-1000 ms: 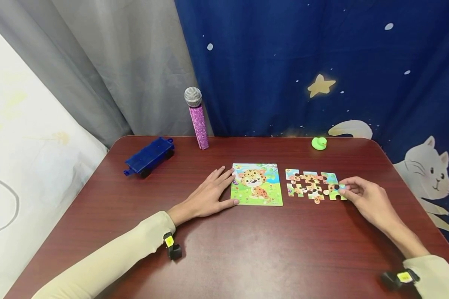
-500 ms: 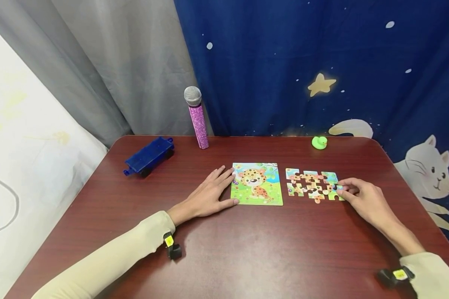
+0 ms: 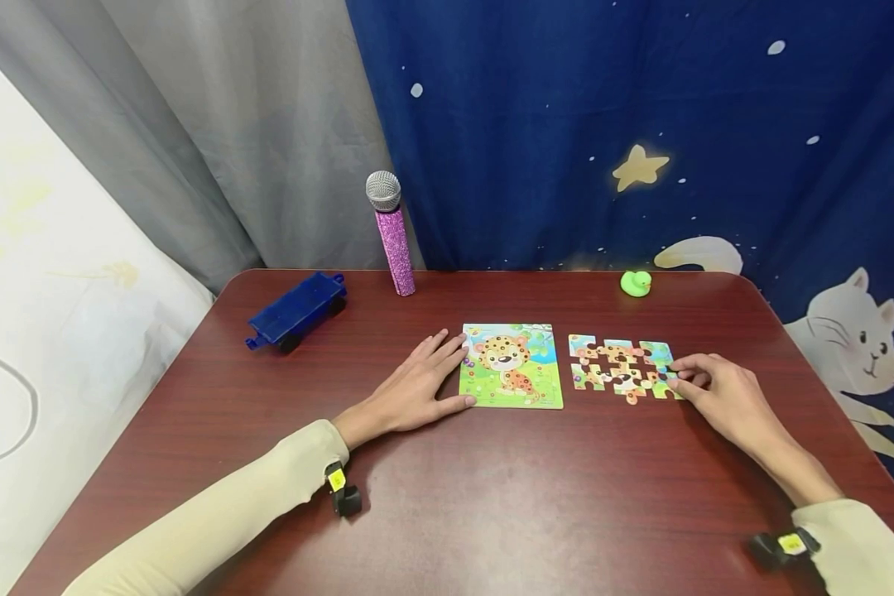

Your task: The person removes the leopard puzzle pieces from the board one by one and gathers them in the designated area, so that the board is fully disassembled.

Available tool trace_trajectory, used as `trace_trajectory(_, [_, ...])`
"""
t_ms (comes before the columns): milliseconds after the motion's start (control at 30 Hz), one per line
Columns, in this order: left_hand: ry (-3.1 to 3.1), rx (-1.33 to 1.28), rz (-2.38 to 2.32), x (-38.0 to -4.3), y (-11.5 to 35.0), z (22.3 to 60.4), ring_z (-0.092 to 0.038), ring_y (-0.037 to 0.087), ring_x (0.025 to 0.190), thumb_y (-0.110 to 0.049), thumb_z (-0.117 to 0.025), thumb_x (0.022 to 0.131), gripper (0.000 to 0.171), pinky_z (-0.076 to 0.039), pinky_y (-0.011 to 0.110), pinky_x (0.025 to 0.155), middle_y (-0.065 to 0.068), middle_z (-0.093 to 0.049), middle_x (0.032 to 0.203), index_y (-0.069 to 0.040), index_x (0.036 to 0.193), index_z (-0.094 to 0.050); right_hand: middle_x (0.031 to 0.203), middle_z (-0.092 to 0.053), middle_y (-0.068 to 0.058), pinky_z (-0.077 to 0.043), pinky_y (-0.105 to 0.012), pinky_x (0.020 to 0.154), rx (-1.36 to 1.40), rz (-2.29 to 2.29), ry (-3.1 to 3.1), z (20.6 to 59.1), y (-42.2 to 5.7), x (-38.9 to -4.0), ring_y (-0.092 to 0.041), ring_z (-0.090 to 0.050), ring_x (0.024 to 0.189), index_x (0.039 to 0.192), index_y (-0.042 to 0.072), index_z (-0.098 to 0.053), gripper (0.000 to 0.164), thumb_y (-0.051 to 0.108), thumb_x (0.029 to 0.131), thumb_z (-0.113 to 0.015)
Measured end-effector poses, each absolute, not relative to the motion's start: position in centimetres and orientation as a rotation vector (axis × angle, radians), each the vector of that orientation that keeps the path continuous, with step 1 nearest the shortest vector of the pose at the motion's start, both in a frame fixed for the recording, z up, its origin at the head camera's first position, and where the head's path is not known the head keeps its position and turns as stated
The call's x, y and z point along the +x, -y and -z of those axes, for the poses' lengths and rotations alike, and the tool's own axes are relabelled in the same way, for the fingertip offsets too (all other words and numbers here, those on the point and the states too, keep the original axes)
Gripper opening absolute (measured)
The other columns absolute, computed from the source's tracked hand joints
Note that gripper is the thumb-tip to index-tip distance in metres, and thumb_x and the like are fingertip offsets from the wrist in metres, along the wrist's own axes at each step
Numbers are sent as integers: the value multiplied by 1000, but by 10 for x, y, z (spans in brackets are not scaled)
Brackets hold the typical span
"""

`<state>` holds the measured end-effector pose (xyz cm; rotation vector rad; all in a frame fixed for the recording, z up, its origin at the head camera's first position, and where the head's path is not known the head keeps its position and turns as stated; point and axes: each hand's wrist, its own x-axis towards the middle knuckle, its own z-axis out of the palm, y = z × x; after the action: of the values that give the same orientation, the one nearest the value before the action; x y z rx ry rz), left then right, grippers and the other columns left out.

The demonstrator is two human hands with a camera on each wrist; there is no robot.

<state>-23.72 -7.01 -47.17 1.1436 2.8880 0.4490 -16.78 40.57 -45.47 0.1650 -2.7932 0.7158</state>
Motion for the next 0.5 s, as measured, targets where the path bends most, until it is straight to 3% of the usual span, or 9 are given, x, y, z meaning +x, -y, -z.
trace_trajectory(500, [-2881, 1145, -469, -237, 70, 471, -13, 34, 171, -69, -57, 106, 91, -8, 47, 138, 9, -28, 182, -8, 172, -39, 86, -70, -4, -37, -18, 65, 163, -709, 2781, 455, -403, -168, 2, -51, 72, 111, -2, -79, 19, 7, 96, -85])
